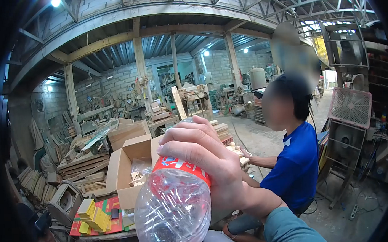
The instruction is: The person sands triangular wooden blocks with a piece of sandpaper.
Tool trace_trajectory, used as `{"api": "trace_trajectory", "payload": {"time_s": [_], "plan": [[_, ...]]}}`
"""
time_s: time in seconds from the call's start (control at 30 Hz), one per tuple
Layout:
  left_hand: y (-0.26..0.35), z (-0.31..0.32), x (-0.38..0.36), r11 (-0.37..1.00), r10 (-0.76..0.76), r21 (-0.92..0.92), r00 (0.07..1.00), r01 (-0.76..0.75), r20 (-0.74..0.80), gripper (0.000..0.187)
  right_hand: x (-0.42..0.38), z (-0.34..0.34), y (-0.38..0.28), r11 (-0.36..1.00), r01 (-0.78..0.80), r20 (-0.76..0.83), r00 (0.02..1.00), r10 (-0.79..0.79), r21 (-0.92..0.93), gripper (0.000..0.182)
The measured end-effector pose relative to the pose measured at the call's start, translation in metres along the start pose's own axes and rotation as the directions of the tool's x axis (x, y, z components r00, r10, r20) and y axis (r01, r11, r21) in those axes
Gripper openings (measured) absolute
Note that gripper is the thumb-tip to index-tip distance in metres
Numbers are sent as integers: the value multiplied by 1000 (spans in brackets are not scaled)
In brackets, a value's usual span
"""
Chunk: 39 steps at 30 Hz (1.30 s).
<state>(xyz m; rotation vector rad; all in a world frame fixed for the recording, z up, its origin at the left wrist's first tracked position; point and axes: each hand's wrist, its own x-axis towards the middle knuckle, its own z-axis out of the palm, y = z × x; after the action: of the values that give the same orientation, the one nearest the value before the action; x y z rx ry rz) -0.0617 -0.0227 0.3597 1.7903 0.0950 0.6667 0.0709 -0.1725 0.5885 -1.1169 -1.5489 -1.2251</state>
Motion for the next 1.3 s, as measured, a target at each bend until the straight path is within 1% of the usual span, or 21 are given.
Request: {"api": "trace_trajectory", "payload": {"time_s": [0.03, 0.1, 0.17, 0.23, 0.3, 0.37, 0.57, 0.63, 0.7, 0.77, 0.8, 0.83, 0.87, 0.9, 0.93, 0.97, 1.1, 1.13, 1.17, 1.23, 1.3], "plan": [[1, 0, 0, 1000, 7, -2, 1000, -7, -1, 42, 2, 0, 0, 999, 11, 8, 1000, -11, -48, 40], [0, 1, 1, 995, -88, -44, 996, 88, -3, 42, 4, -2, 2, 998, 24, 16, 1000, -23, -63, 40], [-25, 8, 3, 996, -83, -41, 996, 82, -25, 42, 4, -2, 3, 997, 30, 24, 999, -28, -71, 41], [-19, 9, 3, 996, -88, -38, 995, 86, -45, 42, 2, -2, 3, 1000, 19, 22, 1000, -19, -4, 52], [-7, 4, 2, 996, -60, -68, 998, 60, -2, 42, 1, -2, 4, 1000, 24, 34, 999, -24, 11, 52], [-34, 9, 2, 996, -65, -60, 998, 63, -28, 42, 1, -2, 3, 999, 32, 47, 998, -33, 25, 52], [-22, 2, -3, 990, -101, -105, 995, 99, -20, 42, -7, 2, -5, 996, -37, 50, 998, 33, 84, 47], [-31, 3, -4, 983, -119, -144, 991, 110, -53, 42, -13, 0, -13, 983, -163, 112, 982, 153, 84, 46], [-34, 5, -4, 975, -146, -183, 986, 129, -82, 41, -19, -4, -15, 969, -213, 166, 967, 191, 127, 47], [-32, 1, -1, 975, -133, -195, 983, 106, -127, 42, -27, -5, -21, 891, -390, 274, 905, 324, 232, 50], [-31, -3, -1, 975, -117, -207, 977, 80, -176, 42, -32, -7, -24, 799, -525, 354, 836, 419, 294, 51], [-29, -15, 2, 973, -149, -203, 974, 113, -171, 42, -42, -4, -21, 779, -552, 365, 820, 442, 298, 51], [-31, -31, -7, 955, -290, -97, 949, 280, -123, 35, -65, 3, -18, 702, -652, 522, 721, 457, 286, 52], [-28, -38, -5, 916, -399, 10, 913, 402, -87, 38, -83, 11, -13, 645, -718, 654, 624, 427, 264, 52], [-26, -21, -1, 984, -177, -95, 907, 152, -383, 36, -107, 22, -12, 621, -730, 693, 604, 393, 284, 50], [-24, -4, 4, 988, 33, -91, 752, -123, -658, 44, -133, 32, -16, 562, -799, 767, 494, 409, 214, 49], [-18, -29, -6, 946, 217, 310, 891, -93, -398, 45, -204, 50, -40, 467, -884, 917, 191, 350, 6, 48], [-10, -30, -2, 888, 296, 439, 902, -137, -316, 42, -212, 52, -44, 452, -892, 931, 150, 332, -17, 47], [-8, -29, 0, 868, 316, 466, 914, -170, -254, 35, -218, 53, -48, 424, -905, 941, 112, 320, -36, 48], [-18, -31, -6, 870, 256, 472, 948, -140, -190, 28, -228, 54, -51, 405, -913, 944, 95, 315, -43, 48], [-26, -34, -12, 865, 191, 493, 970, -95, -149, 23, -237, 58, -51, 458, -885, 945, 72, 318, -86, 48]]}}
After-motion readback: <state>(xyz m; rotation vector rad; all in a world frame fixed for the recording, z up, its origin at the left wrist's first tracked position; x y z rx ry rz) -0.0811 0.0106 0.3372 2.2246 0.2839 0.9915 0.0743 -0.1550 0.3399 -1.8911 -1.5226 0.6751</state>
